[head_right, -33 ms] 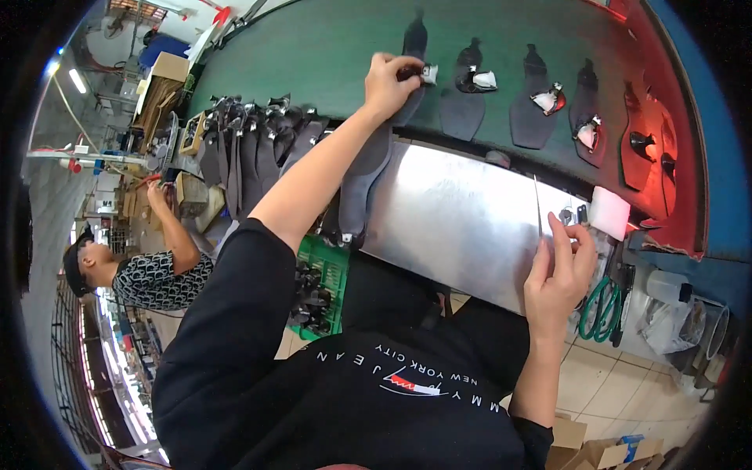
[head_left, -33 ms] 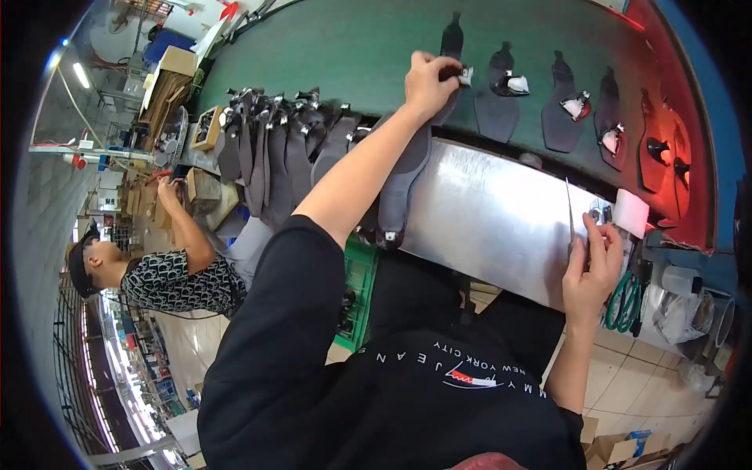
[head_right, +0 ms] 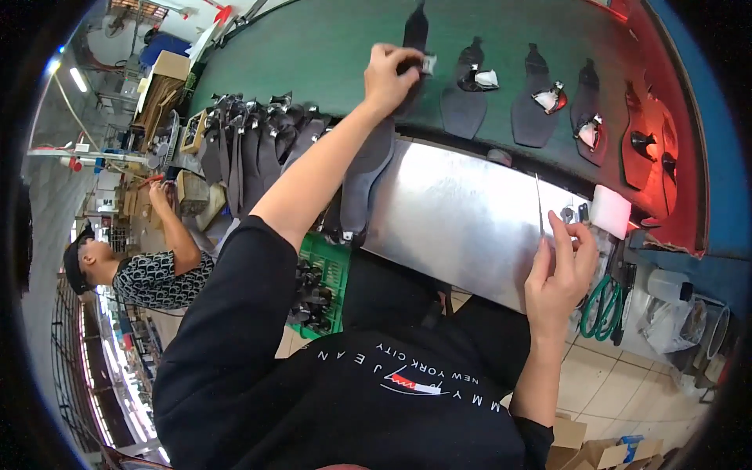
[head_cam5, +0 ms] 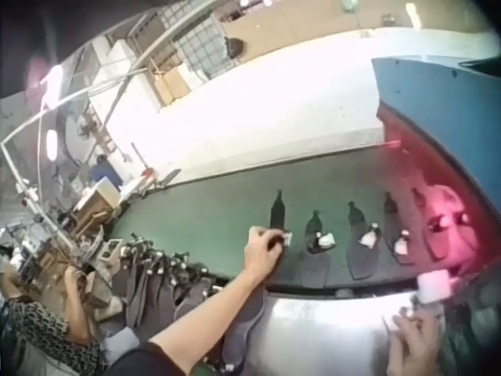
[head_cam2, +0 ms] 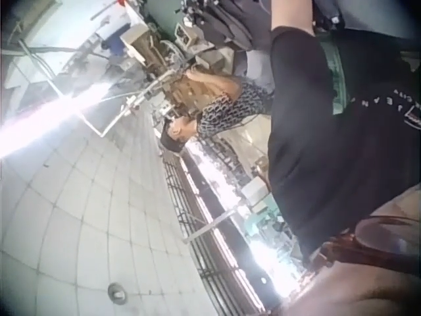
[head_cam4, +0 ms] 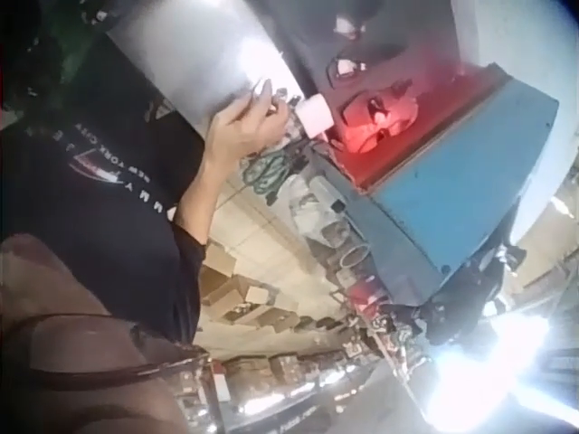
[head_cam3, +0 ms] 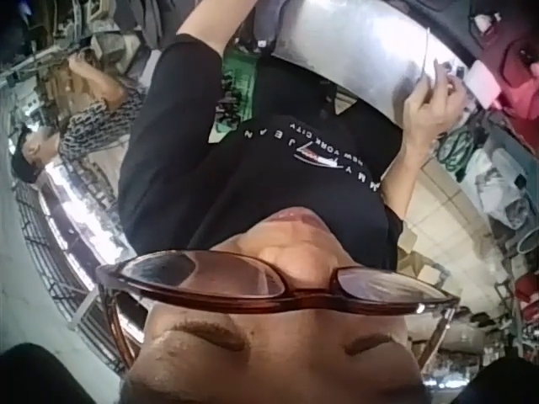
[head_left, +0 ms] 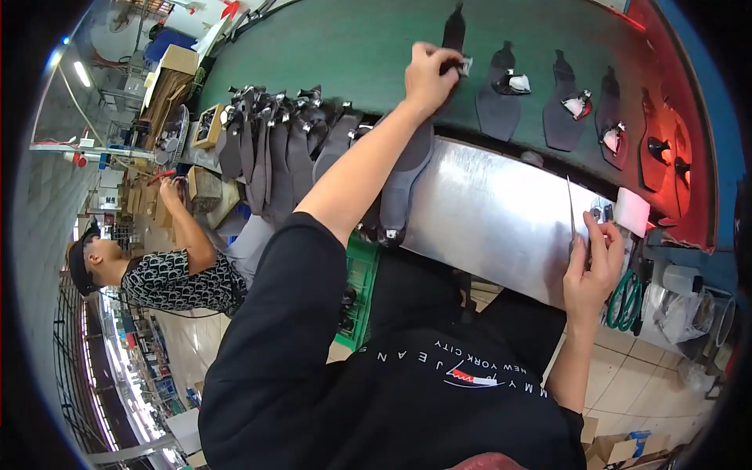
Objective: The recorder is seen assembling shoe components, specifically attaching decorative buckles to black heel straps using a small tool and then placing them on a conveyor belt.
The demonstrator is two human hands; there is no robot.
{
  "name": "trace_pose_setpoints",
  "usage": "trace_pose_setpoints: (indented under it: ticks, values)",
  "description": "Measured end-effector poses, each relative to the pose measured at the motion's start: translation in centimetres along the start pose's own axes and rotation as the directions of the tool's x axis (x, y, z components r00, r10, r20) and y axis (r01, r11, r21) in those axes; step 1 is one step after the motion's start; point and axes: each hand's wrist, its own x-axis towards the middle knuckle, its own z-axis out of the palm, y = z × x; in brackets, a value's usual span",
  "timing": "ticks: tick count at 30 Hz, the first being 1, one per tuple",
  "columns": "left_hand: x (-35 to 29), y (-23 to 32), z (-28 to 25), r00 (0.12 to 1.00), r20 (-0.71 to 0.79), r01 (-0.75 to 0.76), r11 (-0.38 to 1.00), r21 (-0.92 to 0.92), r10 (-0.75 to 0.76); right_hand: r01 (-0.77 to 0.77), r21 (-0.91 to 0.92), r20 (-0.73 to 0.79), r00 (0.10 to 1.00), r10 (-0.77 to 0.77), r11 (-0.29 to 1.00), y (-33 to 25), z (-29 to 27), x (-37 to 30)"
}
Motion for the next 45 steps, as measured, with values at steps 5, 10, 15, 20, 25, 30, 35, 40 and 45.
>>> trace_pose_setpoints:
  ticks: [5, 10, 15, 20, 25, 30, 35, 40, 45]
  values:
    - [4.0, 5.9, -5.6, 0.910, -0.358, -0.280, 0.946, -0.161, 0.209, -0.112, 0.239, 0.057, 0.993, 0.101, 0.964, -2.6, -1.4, -0.5]
    - [-4.1, 14.8, -12.5, 0.944, 0.286, 0.325, 0.612, -0.721, -0.164, -0.344, 0.824, 0.337, 0.936, 0.099, 0.449, -3.0, -0.7, -1.8]
    - [-19.4, 18.0, -13.4, 0.627, 0.776, 0.779, 0.040, -0.626, -0.062, -0.469, 0.872, 0.478, 0.878, 0.034, -0.142, -8.6, 1.2, -3.9]
    - [-22.7, 17.8, -14.4, 0.719, 0.691, 0.695, 0.061, -0.716, -0.077, -0.479, 0.837, 0.510, 0.858, 0.060, -0.263, -8.2, 1.9, -5.0]
    - [-23.6, 15.9, -16.5, 0.686, 0.681, 0.696, -0.039, -0.717, -0.255, -0.408, 0.913, 0.407, 0.912, -0.044, -0.006, -7.9, -0.6, -3.9]
    - [-24.2, 15.0, -17.3, 0.675, 0.690, 0.698, -0.076, -0.712, -0.262, -0.454, 0.762, 0.531, 0.846, -0.045, 0.463, -9.9, -1.2, -6.8]
    - [-24.7, 14.5, -17.6, 0.650, 0.708, 0.707, -0.122, -0.697, -0.276, -0.258, 0.690, 0.394, 0.917, -0.052, 0.677, -11.4, -1.8, -6.8]
    - [-24.4, 14.4, -17.6, 0.685, 0.691, 0.702, -0.045, -0.711, -0.230, -0.184, 0.670, 0.407, 0.901, -0.150, 0.719, -11.1, -2.1, -7.3]
    - [-24.6, 14.5, -17.5, 0.691, 0.685, 0.697, -0.039, -0.716, -0.231, -0.175, 0.684, 0.398, 0.903, -0.161, 0.708, -11.0, -2.1, -7.6]
